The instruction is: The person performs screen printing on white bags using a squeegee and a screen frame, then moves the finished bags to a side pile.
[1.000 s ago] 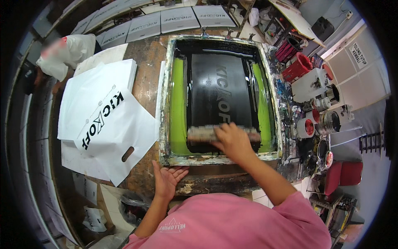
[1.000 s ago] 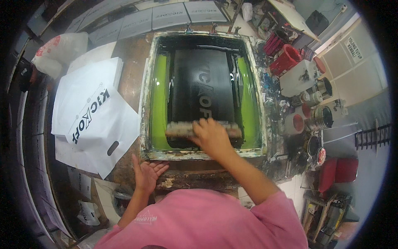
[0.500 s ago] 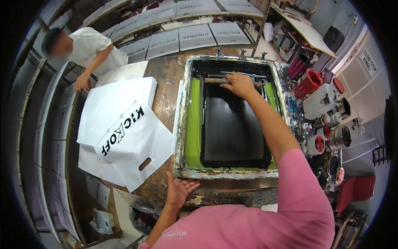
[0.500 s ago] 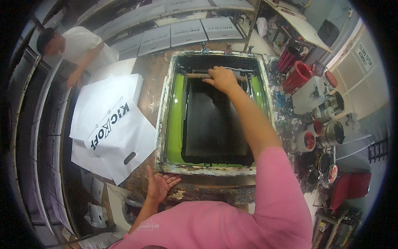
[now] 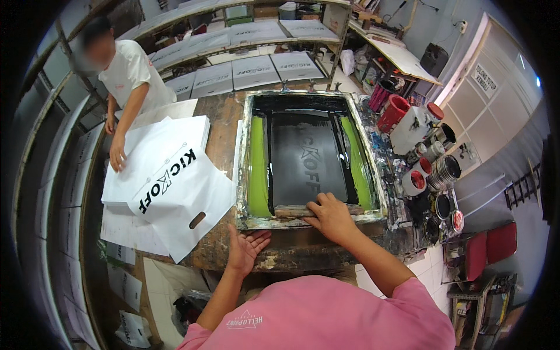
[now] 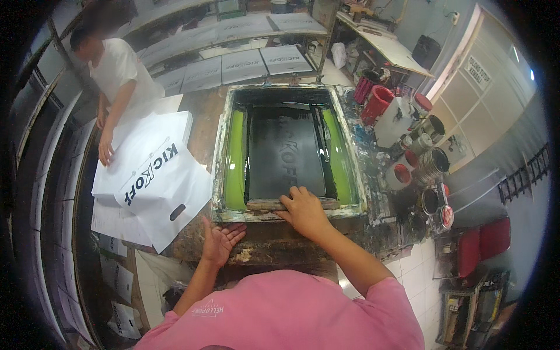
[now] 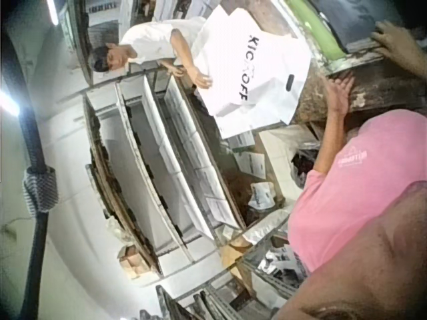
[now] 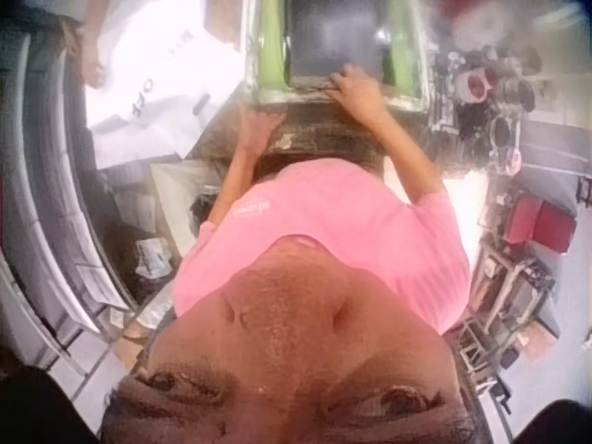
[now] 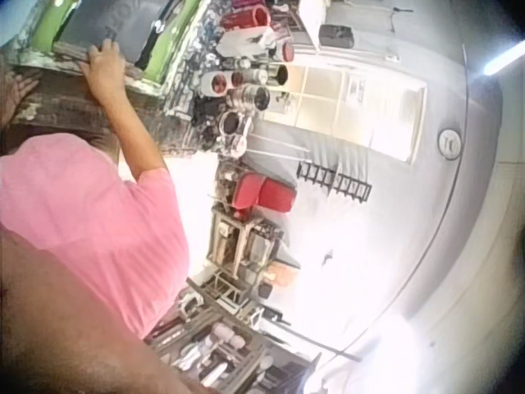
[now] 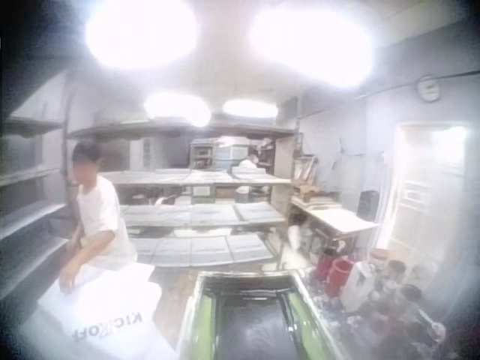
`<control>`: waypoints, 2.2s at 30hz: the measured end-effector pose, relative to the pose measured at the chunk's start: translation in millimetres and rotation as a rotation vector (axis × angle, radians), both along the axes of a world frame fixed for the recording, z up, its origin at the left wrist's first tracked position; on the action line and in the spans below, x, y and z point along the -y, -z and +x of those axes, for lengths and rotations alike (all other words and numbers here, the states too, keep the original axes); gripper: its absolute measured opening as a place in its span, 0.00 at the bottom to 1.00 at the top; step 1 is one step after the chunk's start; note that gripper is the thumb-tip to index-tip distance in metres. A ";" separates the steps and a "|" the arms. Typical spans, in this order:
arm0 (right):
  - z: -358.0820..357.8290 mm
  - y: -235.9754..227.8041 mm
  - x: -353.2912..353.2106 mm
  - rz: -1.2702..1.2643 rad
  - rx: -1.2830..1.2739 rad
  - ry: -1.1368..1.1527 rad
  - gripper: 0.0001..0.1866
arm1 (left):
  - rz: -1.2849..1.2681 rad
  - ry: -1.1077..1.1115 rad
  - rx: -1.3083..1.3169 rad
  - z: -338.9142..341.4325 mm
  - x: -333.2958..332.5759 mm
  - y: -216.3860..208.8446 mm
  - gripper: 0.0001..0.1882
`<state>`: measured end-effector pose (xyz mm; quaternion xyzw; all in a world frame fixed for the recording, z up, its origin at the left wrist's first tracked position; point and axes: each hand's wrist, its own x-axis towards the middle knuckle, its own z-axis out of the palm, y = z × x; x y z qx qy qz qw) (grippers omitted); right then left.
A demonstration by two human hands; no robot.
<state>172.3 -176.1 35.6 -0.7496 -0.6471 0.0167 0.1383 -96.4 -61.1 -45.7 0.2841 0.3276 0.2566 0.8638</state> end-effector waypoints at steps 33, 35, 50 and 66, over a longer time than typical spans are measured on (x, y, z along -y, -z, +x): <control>66.2 -258.5 -136.2 0.570 0.113 0.111 0.25 | 1.651 -0.112 -0.954 102.1 -66.2 -69.1 0.34; 54.7 -291.8 -127.9 0.421 0.036 0.243 0.20 | 1.606 -0.259 -0.798 128.6 -83.1 -96.0 0.25; 77.4 -236.2 -119.4 0.712 0.250 0.055 0.27 | 1.088 -0.570 -0.935 -58.7 -165.5 -107.1 0.32; 59.8 -199.1 -92.9 0.639 0.334 0.112 0.37 | 1.350 -0.076 -0.486 -19.5 -136.5 -148.0 0.34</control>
